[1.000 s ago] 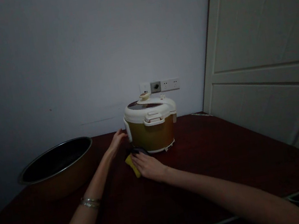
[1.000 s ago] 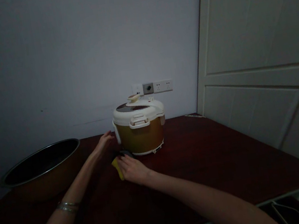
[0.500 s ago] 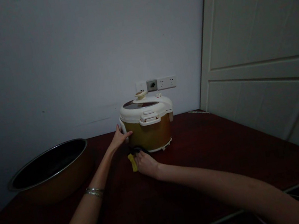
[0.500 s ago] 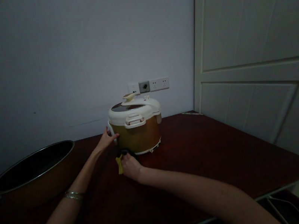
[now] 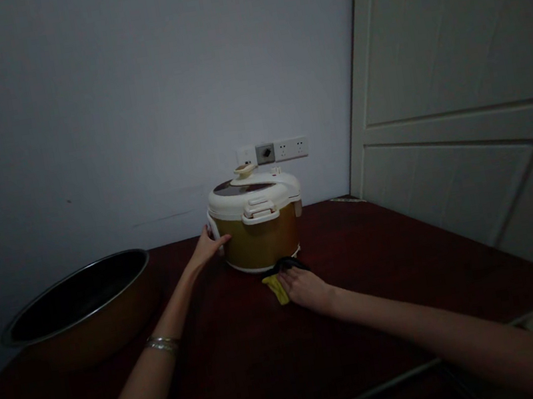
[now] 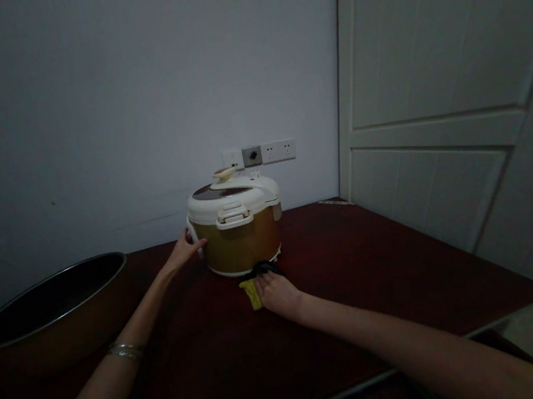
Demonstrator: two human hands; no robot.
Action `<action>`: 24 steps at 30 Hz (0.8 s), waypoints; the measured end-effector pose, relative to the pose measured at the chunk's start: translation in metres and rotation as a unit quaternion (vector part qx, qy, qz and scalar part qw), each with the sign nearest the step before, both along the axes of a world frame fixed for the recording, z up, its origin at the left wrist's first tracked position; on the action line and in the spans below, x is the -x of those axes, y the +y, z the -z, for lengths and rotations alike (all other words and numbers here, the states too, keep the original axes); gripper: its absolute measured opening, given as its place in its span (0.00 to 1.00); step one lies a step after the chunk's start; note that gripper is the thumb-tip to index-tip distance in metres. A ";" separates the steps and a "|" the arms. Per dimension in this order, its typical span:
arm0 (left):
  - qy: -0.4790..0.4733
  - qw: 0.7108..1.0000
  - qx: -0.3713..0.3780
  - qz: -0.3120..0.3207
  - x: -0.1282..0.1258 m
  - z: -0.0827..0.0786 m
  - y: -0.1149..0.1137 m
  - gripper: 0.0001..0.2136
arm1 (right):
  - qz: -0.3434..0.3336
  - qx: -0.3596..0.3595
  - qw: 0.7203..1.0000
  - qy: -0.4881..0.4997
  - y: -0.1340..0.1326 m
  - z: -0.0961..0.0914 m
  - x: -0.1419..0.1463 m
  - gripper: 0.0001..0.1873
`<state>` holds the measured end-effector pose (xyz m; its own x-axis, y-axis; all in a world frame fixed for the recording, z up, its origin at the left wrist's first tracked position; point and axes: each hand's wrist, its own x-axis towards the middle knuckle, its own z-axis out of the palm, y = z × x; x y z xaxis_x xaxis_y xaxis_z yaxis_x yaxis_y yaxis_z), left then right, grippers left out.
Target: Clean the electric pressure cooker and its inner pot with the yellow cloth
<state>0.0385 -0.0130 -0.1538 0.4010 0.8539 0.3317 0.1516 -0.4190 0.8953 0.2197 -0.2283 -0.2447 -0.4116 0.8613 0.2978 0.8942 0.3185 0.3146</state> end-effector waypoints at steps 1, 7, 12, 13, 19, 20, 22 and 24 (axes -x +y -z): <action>0.000 1.000 0.001 -0.002 0.000 0.000 0.001 0.47 | 0.005 0.010 1.000 0.011 -0.003 -0.003 -0.002 0.21; -0.017 0.999 -0.008 0.027 0.000 0.006 0.007 0.40 | 0.097 0.196 0.893 0.392 -0.016 -0.043 -0.015 0.19; -0.008 0.999 -0.029 0.030 0.001 0.007 0.007 0.37 | 0.234 0.223 0.723 0.610 -0.020 -0.066 -0.046 0.11; -0.006 0.999 -0.032 0.026 0.001 0.007 0.006 0.37 | 0.244 0.216 0.703 0.632 -0.022 -0.067 -0.051 0.12; -0.006 0.999 -0.028 0.021 0.002 0.003 -0.003 0.34 | 0.227 0.216 0.575 0.756 -0.035 -0.056 -0.042 0.11; -0.008 0.999 -0.025 0.025 0.002 0.003 -0.004 0.34 | 0.218 0.219 0.541 0.782 -0.034 -0.053 -0.036 0.09; -0.010 0.999 -0.019 0.029 0.002 0.003 -0.005 0.34 | 0.203 0.224 0.481 0.823 -0.029 -0.048 -0.023 0.07; -0.012 0.999 -0.020 0.033 0.003 0.003 -0.003 0.35 | 0.197 0.228 0.457 0.837 -0.019 -0.044 -0.010 0.07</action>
